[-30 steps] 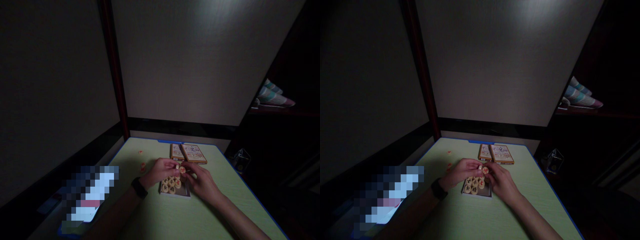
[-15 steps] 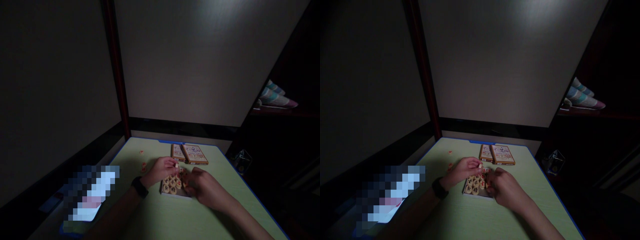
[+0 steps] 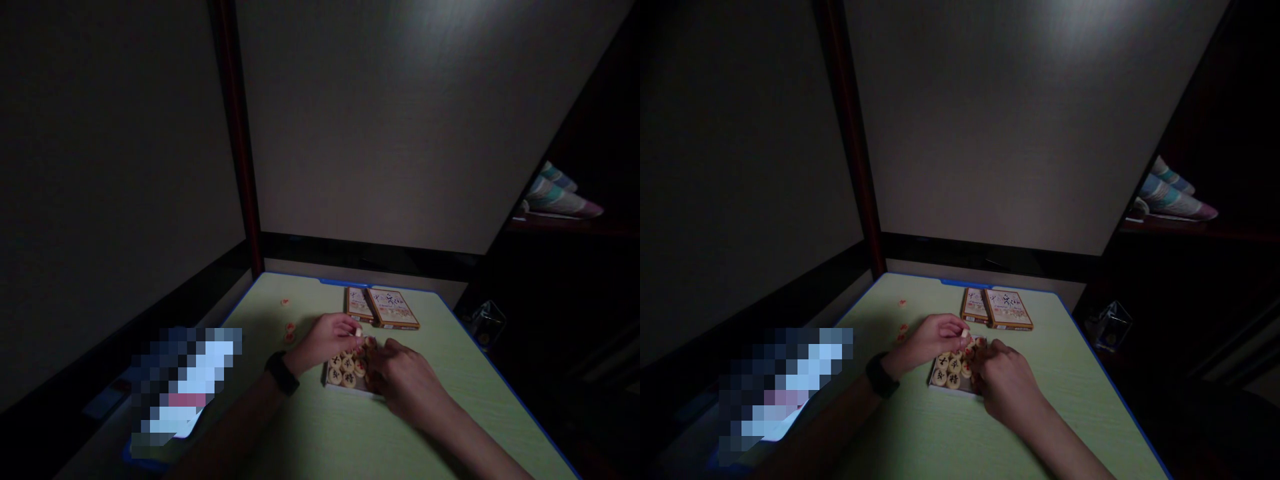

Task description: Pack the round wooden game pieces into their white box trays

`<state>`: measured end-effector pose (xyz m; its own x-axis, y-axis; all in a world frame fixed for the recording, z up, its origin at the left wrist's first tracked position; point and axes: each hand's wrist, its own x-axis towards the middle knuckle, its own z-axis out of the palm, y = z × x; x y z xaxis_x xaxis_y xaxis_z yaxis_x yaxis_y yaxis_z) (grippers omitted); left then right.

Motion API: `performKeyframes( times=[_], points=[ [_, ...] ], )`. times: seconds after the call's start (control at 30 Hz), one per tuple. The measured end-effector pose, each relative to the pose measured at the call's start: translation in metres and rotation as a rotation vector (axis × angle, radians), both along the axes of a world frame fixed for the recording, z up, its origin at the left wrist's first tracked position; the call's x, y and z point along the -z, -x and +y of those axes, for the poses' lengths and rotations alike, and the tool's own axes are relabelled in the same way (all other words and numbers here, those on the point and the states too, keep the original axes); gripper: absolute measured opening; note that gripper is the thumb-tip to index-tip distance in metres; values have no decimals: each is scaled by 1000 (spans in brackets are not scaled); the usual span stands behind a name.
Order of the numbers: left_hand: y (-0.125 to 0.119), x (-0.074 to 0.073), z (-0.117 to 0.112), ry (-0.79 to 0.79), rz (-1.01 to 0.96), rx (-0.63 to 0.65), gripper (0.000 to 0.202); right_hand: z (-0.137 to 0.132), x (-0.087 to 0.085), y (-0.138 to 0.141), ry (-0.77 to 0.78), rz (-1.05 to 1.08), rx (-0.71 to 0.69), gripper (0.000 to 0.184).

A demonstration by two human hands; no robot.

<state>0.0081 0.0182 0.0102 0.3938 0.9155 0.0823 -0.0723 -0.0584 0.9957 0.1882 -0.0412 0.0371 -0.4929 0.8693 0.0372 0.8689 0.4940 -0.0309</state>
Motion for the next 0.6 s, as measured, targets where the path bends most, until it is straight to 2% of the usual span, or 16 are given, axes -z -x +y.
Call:
performKeyframes(
  times=[0.6],
  points=[
    [1,5,2,-89,179,25,30,3,2,-1,-80,-13,20,25]
  ],
)
